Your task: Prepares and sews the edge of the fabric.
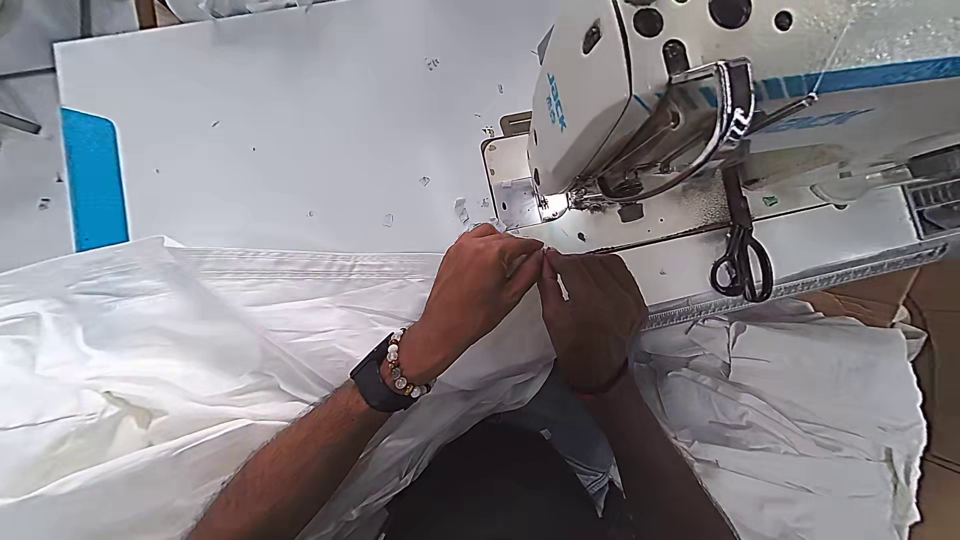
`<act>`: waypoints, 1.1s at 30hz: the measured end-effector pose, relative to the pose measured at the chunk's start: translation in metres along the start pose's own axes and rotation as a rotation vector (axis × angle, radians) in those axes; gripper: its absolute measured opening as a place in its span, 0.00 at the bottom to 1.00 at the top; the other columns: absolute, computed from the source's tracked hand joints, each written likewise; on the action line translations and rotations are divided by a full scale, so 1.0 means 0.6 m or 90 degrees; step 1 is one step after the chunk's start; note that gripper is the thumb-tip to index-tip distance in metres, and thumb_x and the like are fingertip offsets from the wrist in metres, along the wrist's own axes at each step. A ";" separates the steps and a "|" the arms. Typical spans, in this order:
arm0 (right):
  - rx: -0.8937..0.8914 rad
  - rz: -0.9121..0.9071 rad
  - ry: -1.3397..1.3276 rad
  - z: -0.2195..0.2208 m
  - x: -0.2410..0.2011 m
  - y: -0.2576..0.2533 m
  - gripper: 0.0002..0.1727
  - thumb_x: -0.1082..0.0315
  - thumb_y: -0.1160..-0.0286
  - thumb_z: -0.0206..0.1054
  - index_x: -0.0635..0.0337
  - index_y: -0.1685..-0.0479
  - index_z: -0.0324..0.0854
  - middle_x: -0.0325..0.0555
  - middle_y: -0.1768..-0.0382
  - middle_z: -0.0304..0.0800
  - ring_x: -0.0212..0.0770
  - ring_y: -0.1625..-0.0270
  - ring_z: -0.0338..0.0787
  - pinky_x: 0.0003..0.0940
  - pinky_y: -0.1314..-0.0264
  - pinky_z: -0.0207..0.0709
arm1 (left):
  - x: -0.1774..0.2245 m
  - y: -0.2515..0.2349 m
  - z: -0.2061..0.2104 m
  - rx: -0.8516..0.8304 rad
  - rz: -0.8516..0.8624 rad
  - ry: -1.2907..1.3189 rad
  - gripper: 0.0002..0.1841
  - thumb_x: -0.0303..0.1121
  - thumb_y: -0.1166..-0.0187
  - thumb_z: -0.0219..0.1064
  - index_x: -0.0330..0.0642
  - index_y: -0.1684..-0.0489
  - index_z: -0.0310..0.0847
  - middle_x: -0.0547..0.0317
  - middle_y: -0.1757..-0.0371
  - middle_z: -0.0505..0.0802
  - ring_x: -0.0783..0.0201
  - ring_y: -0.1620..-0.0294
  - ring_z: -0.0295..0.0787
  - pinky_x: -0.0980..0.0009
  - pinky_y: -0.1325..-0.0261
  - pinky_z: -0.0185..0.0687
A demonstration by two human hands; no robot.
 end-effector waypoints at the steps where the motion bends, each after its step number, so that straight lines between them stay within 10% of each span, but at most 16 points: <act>1: -0.009 -0.004 -0.004 -0.001 0.000 -0.001 0.09 0.60 0.21 0.70 0.49 0.58 0.96 0.35 0.62 0.96 0.38 0.53 0.91 0.35 0.56 0.80 | 0.000 -0.002 -0.001 0.002 -0.003 0.000 0.12 0.40 0.16 0.65 0.52 0.55 0.96 0.69 0.67 0.94 0.68 0.63 0.84 0.67 0.58 0.75; 5: -0.060 0.050 -0.064 0.004 0.006 0.002 0.11 0.58 0.22 0.69 0.46 0.50 0.95 0.33 0.55 0.96 0.39 0.49 0.89 0.40 0.51 0.76 | -0.009 -0.014 -0.004 -0.015 -0.079 0.041 0.11 0.43 0.17 0.66 0.56 0.63 0.96 0.71 0.74 0.91 0.72 0.73 0.83 0.67 0.69 0.74; 10: -0.110 0.201 -0.112 0.032 0.028 -0.002 0.08 0.53 0.27 0.74 0.44 0.60 0.92 0.28 0.71 0.91 0.34 0.67 0.87 0.38 0.65 0.78 | -0.014 -0.034 -0.011 -0.091 -0.157 0.107 0.17 0.45 0.15 0.63 0.53 0.73 0.92 0.66 0.85 0.83 0.67 0.86 0.74 0.63 0.81 0.64; 15: -0.037 0.073 0.012 0.052 0.011 -0.002 0.12 0.58 0.19 0.67 0.52 0.60 0.93 0.39 0.70 0.90 0.43 0.65 0.88 0.38 0.68 0.78 | -0.022 -0.044 0.003 -0.013 0.001 -0.057 0.06 0.39 0.18 0.69 0.50 0.59 0.91 0.60 0.60 0.91 0.59 0.61 0.88 0.57 0.63 0.81; 21: -0.104 0.025 0.103 0.047 0.000 0.012 0.17 0.58 0.17 0.60 0.50 0.44 0.94 0.38 0.76 0.87 0.39 0.77 0.86 0.35 0.82 0.70 | -0.035 -0.037 0.026 0.066 0.215 -0.172 0.10 0.33 0.15 0.63 0.49 0.53 0.94 0.64 0.52 0.97 0.60 0.44 0.90 0.59 0.41 0.77; 26: -0.125 0.003 0.099 0.045 0.004 0.011 0.20 0.60 0.19 0.59 0.51 0.39 0.93 0.36 0.86 0.81 0.38 0.85 0.79 0.35 0.87 0.63 | -0.054 -0.010 0.023 -0.008 0.237 -0.212 0.18 0.41 0.13 0.57 0.57 0.33 0.90 0.70 0.25 0.89 0.57 0.19 0.77 0.54 0.20 0.65; 33: -0.123 0.001 0.126 0.056 0.015 -0.027 0.20 0.58 0.17 0.58 0.51 0.39 0.92 0.37 0.87 0.80 0.40 0.86 0.79 0.37 0.88 0.63 | -0.066 -0.047 0.018 0.006 0.263 -0.231 0.17 0.43 0.16 0.60 0.60 0.36 0.92 0.66 0.33 0.91 0.54 0.32 0.78 0.52 0.27 0.61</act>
Point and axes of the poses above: each hand's wrist, its own y-axis away from the middle knuckle, its own z-axis out of the palm, x = y × z, the point moved 4 cm from there along -y, towards the middle knuckle
